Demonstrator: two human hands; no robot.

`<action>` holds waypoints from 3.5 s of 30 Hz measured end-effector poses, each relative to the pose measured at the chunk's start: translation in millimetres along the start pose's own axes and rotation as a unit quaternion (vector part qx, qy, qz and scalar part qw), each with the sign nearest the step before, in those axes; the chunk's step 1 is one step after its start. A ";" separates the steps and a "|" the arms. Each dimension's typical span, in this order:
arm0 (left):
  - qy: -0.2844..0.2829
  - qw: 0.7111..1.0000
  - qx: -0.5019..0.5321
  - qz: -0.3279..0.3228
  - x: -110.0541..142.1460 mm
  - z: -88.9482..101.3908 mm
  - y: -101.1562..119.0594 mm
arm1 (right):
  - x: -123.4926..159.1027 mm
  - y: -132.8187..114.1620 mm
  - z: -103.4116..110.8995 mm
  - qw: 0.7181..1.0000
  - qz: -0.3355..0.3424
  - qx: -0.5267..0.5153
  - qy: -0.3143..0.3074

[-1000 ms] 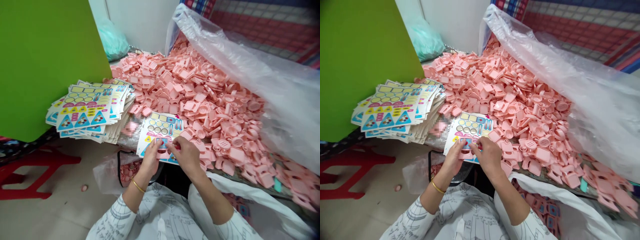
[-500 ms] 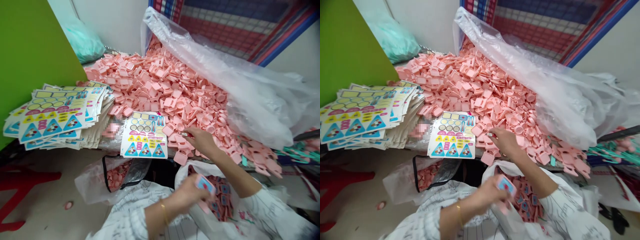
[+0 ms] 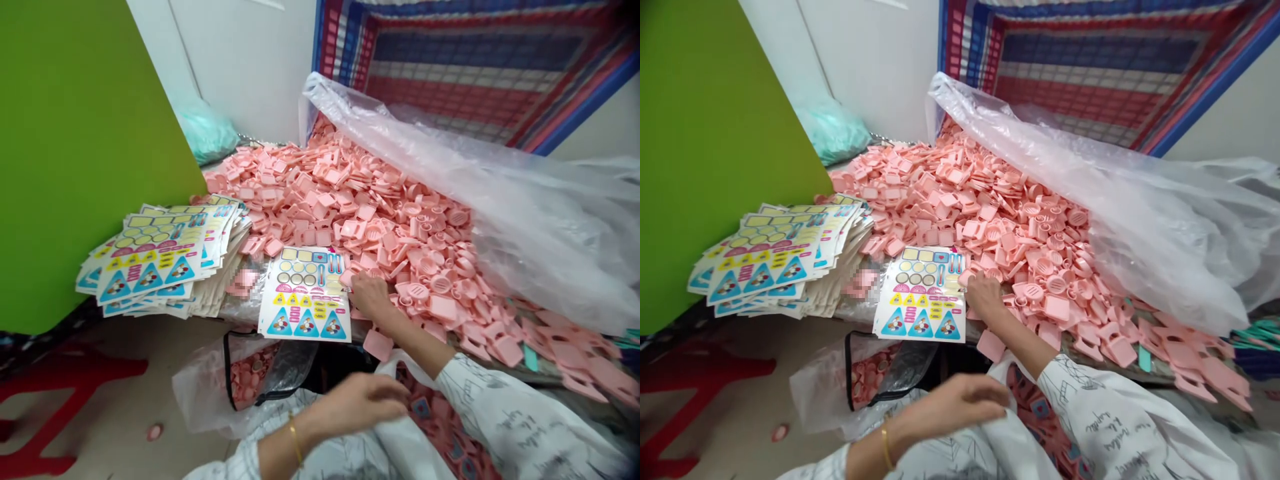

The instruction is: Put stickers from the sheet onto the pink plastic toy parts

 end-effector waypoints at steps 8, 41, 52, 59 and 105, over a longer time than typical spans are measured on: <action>0.368 0.900 0.091 -0.216 24.1 176.6 97.2 | -12.7 38.0 56.8 0.967 -0.085 -0.122 0.209; 0.350 0.869 0.315 -0.152 -65.9 228.1 44.4 | -83.9 2.8 -12.5 0.976 -0.114 -0.173 0.062; 0.369 0.873 0.268 -0.172 -69.3 231.4 42.9 | -123.0 20.2 -6.6 0.969 -0.164 -0.178 -0.050; 0.376 0.875 0.248 -0.176 -70.0 231.0 42.5 | -118.5 49.4 26.4 0.941 -0.188 -0.270 0.075; 0.246 0.903 0.291 -0.199 -47.1 198.8 64.5 | -28.6 17.8 72.9 0.844 -0.087 -0.476 0.231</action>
Point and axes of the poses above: each hand's wrist, its own x-axis away from the middle knuckle, its own z-axis out of the back of the hand, y = z × x, the point moved 8 cm from there along -x, towards the middle knuckle, and after that the axes turned 8 degrees about z, right-handed, at the moved point
